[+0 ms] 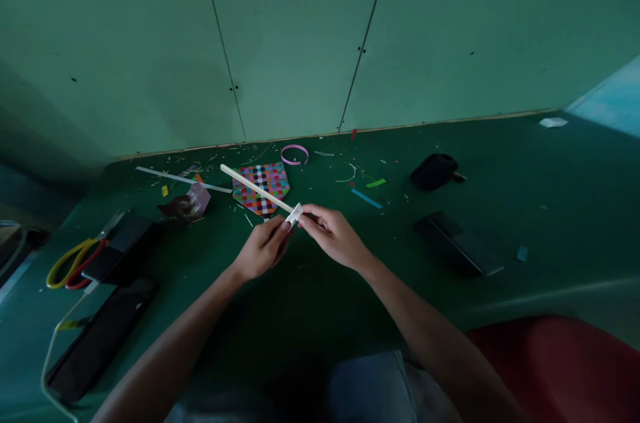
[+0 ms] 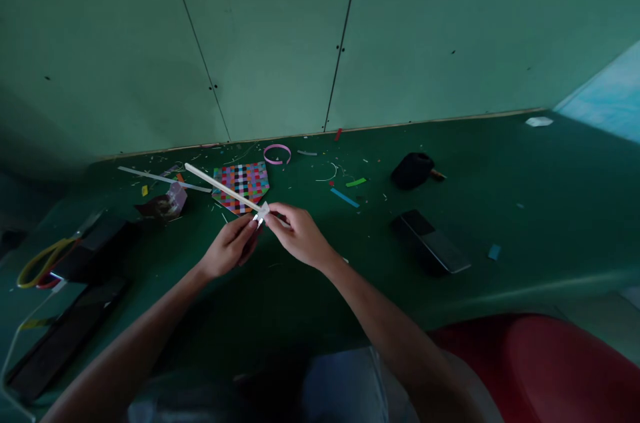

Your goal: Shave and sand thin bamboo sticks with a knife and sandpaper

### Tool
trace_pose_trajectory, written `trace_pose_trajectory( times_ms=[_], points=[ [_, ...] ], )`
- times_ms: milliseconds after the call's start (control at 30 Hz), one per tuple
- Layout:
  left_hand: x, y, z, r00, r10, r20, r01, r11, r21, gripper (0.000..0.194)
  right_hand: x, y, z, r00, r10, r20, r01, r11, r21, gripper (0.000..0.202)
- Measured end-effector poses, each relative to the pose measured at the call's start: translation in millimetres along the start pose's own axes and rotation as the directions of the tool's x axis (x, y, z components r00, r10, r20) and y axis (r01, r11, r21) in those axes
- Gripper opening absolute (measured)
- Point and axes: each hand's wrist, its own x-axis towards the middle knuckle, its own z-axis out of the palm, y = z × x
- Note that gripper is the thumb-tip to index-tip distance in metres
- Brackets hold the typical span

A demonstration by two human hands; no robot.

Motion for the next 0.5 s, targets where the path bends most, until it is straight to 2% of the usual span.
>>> trace_pose_trajectory(
  times_ms=[267,500],
  points=[
    [-0.3,6.0,-1.7,0.999,0.027,-0.033,-0.024,0.996,0.091,0.038,1.3,7.1,6.8,0.988,0.014,-0.155,-0.015,1.0,-0.002,0.028],
    [-0.2,9.0,-3.6,0.997,0.054,-0.06,-0.044,0.987,0.156,0.038,0.2,3.1,9.2,0.968,0.014,-0.25,-0.023,0.999,-0.034,0.029]
  ],
)
